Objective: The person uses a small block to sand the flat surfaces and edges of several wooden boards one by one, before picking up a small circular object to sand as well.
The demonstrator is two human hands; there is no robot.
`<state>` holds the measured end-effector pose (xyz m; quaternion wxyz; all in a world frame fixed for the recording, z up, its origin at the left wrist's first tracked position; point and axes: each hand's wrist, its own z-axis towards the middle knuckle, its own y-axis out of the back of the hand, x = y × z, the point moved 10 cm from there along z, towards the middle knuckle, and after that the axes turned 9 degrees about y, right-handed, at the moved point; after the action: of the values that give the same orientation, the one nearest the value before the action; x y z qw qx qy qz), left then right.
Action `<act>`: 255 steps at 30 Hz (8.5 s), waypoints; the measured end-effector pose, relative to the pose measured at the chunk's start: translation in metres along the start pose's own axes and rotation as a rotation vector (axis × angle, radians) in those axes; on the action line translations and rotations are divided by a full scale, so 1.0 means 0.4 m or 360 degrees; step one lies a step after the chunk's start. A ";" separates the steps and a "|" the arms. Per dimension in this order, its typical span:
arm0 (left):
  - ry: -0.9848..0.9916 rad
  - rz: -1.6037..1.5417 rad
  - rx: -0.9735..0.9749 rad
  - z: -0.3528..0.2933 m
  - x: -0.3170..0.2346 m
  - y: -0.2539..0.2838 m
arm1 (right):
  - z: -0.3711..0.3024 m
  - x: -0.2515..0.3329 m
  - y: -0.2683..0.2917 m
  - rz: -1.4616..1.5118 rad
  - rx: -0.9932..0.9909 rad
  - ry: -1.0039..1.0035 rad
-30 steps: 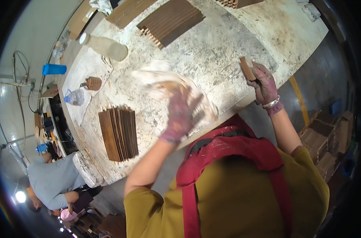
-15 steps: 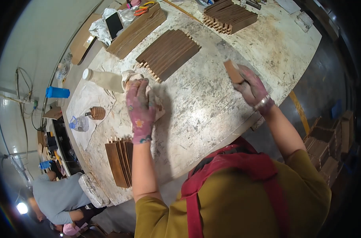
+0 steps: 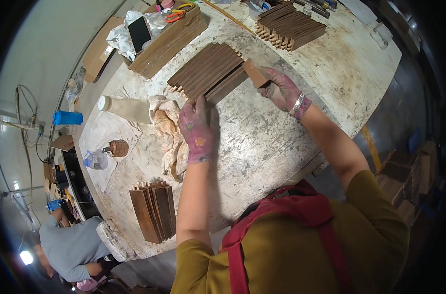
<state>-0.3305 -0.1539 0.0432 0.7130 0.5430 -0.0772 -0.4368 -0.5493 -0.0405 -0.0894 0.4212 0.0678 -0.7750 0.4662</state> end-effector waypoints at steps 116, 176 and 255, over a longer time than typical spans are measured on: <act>-0.0137 -0.0034 0.1084 -0.190 -0.135 -0.138 | -0.299 0.198 0.088 -0.1305 -0.0023 0.0174; -0.0287 -0.0571 0.0394 -0.322 -0.193 -0.080 | -0.159 -0.042 -0.377 -0.1857 0.0892 0.0657; -0.0283 -0.0290 0.0535 0.072 -0.002 -0.219 | -0.450 0.078 0.131 -0.0776 -0.0246 -0.0025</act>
<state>-0.3953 -0.1762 -0.0188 0.5603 0.6186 -0.1622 -0.5265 -0.4892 0.1380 -0.0642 0.5191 0.2238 -0.7724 0.2896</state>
